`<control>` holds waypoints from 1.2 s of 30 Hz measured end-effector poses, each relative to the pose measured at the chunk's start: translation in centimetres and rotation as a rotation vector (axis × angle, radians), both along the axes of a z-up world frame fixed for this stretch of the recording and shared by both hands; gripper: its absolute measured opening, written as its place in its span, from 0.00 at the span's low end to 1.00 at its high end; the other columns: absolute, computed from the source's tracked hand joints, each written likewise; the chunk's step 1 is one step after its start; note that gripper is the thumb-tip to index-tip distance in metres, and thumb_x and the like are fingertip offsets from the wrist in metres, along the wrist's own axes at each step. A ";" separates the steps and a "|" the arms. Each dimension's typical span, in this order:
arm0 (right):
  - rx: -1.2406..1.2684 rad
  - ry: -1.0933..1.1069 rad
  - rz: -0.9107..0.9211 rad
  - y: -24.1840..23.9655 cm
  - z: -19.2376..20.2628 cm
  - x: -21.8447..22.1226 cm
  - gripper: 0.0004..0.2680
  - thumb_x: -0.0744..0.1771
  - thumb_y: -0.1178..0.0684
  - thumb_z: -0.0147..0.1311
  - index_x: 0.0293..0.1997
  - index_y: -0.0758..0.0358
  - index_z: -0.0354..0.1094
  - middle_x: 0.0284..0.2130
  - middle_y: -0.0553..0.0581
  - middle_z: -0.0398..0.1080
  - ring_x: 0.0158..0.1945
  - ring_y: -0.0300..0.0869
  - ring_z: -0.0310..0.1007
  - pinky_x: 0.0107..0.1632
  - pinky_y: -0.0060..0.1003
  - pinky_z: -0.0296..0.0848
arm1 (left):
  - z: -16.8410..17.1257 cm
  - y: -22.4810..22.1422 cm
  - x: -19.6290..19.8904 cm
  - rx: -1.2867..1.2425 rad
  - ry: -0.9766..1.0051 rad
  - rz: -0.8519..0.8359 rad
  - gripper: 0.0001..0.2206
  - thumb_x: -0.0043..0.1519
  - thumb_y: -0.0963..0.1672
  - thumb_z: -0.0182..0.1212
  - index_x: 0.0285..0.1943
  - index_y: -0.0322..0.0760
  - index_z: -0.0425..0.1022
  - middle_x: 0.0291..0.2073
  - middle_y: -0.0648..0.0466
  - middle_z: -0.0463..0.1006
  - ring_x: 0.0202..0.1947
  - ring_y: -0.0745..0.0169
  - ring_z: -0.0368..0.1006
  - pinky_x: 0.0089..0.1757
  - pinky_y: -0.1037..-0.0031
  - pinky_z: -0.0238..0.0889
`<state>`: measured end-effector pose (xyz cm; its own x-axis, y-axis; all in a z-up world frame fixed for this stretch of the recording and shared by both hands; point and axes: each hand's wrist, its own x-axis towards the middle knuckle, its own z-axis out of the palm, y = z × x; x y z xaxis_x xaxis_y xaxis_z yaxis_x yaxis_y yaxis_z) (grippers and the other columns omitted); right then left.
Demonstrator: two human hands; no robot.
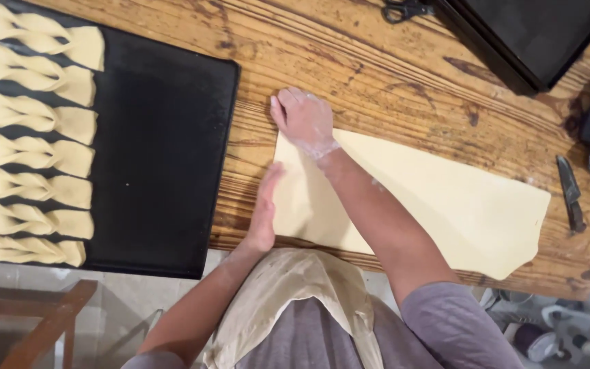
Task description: Sheeting, cutting, and shaping dough into bow-tie pastries on a baking tray
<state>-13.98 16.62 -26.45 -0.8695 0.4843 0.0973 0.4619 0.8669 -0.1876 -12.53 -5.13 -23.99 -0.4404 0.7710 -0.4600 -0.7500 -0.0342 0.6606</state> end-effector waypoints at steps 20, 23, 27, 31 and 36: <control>-0.191 -0.196 -1.144 -9.1 5.6 42.8 0.23 0.72 0.48 0.38 0.79 0.66 0.44 0.75 0.72 0.44 0.77 0.64 0.41 0.73 0.69 0.44 | 1.2 -2.4 -0.1 -0.477 1.844 -1.162 0.35 0.70 0.57 0.35 0.83 0.38 0.42 0.80 0.44 0.44 0.80 0.48 0.34 0.73 0.51 0.23; -0.125 -0.388 -1.123 -9.6 5.7 49.2 0.24 0.72 0.41 0.38 0.79 0.61 0.48 0.76 0.61 0.49 0.78 0.51 0.46 0.72 0.60 0.48 | 0.5 -3.1 2.2 -0.442 2.249 -0.969 0.36 0.67 0.60 0.38 0.81 0.39 0.54 0.78 0.48 0.56 0.80 0.51 0.45 0.72 0.52 0.28; -0.135 -0.286 -1.304 -7.7 3.3 58.6 0.24 0.74 0.41 0.36 0.78 0.65 0.48 0.75 0.66 0.50 0.76 0.57 0.49 0.71 0.62 0.53 | 0.1 -0.8 7.2 -0.176 2.342 -0.782 0.35 0.67 0.58 0.35 0.78 0.36 0.61 0.77 0.44 0.60 0.78 0.48 0.53 0.72 0.50 0.32; -0.142 -0.115 -1.647 -3.9 -2.5 68.4 0.28 0.73 0.35 0.39 0.79 0.63 0.43 0.76 0.64 0.46 0.78 0.57 0.44 0.72 0.65 0.48 | 0.3 3.5 13.6 -0.215 2.416 -0.981 0.37 0.67 0.61 0.31 0.81 0.40 0.52 0.79 0.48 0.53 0.81 0.53 0.44 0.74 0.53 0.23; -0.133 0.350 -1.758 -2.3 -3.3 72.9 0.23 0.62 0.37 0.71 0.58 0.48 0.66 0.48 0.52 0.74 0.53 0.48 0.77 0.49 0.47 0.77 | 0.4 7.8 23.6 -0.108 2.010 -1.055 0.37 0.67 0.57 0.38 0.82 0.33 0.48 0.80 0.43 0.49 0.81 0.47 0.39 0.74 0.49 0.24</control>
